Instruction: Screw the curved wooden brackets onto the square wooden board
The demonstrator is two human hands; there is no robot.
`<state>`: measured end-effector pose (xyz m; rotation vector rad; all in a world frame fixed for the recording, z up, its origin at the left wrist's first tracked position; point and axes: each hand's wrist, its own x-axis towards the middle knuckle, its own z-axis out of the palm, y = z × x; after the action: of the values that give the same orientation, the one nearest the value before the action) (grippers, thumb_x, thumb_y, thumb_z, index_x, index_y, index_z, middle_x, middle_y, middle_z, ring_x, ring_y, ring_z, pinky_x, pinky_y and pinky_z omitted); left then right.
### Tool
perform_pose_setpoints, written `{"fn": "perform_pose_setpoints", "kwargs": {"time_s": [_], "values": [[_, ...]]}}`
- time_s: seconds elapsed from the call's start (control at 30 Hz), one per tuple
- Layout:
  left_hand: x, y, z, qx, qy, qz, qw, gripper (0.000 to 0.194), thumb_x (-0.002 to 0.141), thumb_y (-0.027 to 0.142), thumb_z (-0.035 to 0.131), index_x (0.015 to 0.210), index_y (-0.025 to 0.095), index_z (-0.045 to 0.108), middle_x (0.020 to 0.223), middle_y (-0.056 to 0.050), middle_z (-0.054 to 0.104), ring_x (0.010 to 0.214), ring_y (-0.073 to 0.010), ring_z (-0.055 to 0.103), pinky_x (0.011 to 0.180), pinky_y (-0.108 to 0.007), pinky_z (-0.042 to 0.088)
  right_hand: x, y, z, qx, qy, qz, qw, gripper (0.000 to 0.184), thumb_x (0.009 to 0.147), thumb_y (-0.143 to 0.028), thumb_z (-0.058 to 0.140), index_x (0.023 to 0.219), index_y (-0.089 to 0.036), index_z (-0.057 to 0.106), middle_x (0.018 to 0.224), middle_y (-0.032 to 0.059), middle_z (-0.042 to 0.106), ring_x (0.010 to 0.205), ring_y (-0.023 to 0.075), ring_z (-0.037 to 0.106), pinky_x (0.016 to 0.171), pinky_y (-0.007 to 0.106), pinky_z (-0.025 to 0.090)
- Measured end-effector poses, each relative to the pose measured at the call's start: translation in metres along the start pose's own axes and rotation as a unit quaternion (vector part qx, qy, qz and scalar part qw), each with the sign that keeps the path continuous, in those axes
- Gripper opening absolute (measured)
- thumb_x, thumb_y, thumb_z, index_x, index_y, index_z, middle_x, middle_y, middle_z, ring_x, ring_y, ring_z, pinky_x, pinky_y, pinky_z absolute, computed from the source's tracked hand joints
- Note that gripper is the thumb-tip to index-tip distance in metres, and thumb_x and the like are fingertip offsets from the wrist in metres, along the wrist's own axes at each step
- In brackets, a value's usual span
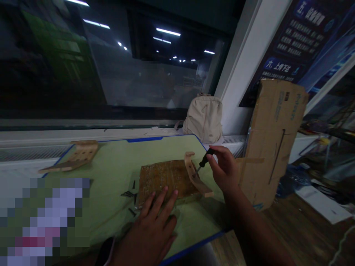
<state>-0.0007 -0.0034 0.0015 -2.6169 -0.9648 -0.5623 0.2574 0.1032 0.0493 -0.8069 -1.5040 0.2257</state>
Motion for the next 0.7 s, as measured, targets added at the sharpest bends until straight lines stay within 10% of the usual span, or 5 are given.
{"fn": "perform_pose_setpoints", "kwargs": {"time_s": [0.1, 0.33, 0.57, 0.7], "values": [[0.0, 0.0, 0.002, -0.008, 0.009, -0.002, 1.0, 0.027, 0.089, 0.047, 0.069, 0.095, 0.022, 0.062, 0.158, -0.012, 0.041, 0.148, -0.0372, 0.027, 0.115, -0.054, 0.023, -0.001, 0.003, 0.001, -0.015, 0.048, -0.006, 0.999, 0.017, 0.088, -0.03, 0.072, 0.102, -0.026, 0.063, 0.089, 0.0015, 0.061, 0.083, 0.017, 0.063, 0.078, 0.034, 0.054], [-0.002, 0.001, 0.002, -0.024, 0.014, -0.007, 1.0, 0.029, 0.085, 0.046, 0.075, 0.095, 0.022, 0.062, 0.158, -0.012, 0.041, 0.148, -0.0366, 0.028, 0.117, -0.053, 0.019, -0.002, -0.014, 0.006, 0.105, -0.076, 0.002, 0.992, 0.021, 0.099, -0.033, 0.055, 0.119, -0.027, 0.061, 0.111, 0.0078, 0.071, 0.102, 0.0205, 0.071, 0.089, 0.041, 0.059], [-0.002, 0.0, 0.004, -0.016, 0.025, -0.005, 1.0, 0.027, 0.088, 0.047, 0.071, 0.096, 0.022, 0.062, 0.158, -0.011, 0.041, 0.148, -0.0356, 0.027, 0.117, -0.053, 0.02, 0.0, -0.002, 0.003, 0.034, 0.027, -0.032, 0.999, 0.028, 0.085, -0.024, 0.076, 0.108, -0.03, 0.06, 0.084, -0.0027, 0.061, 0.071, 0.0125, 0.062, 0.064, 0.026, 0.053], [-0.001, 0.0, 0.004, -0.019, 0.027, -0.002, 0.999, 0.027, 0.089, 0.047, 0.071, 0.095, 0.022, 0.063, 0.157, -0.012, 0.043, 0.148, -0.0354, 0.028, 0.118, -0.051, 0.017, -0.002, -0.006, -0.001, -0.008, -0.073, -0.088, 0.993, 0.03, 0.095, -0.032, 0.061, 0.125, -0.029, 0.063, 0.099, 0.0057, 0.065, 0.089, 0.0199, 0.065, 0.075, 0.036, 0.056]]}}
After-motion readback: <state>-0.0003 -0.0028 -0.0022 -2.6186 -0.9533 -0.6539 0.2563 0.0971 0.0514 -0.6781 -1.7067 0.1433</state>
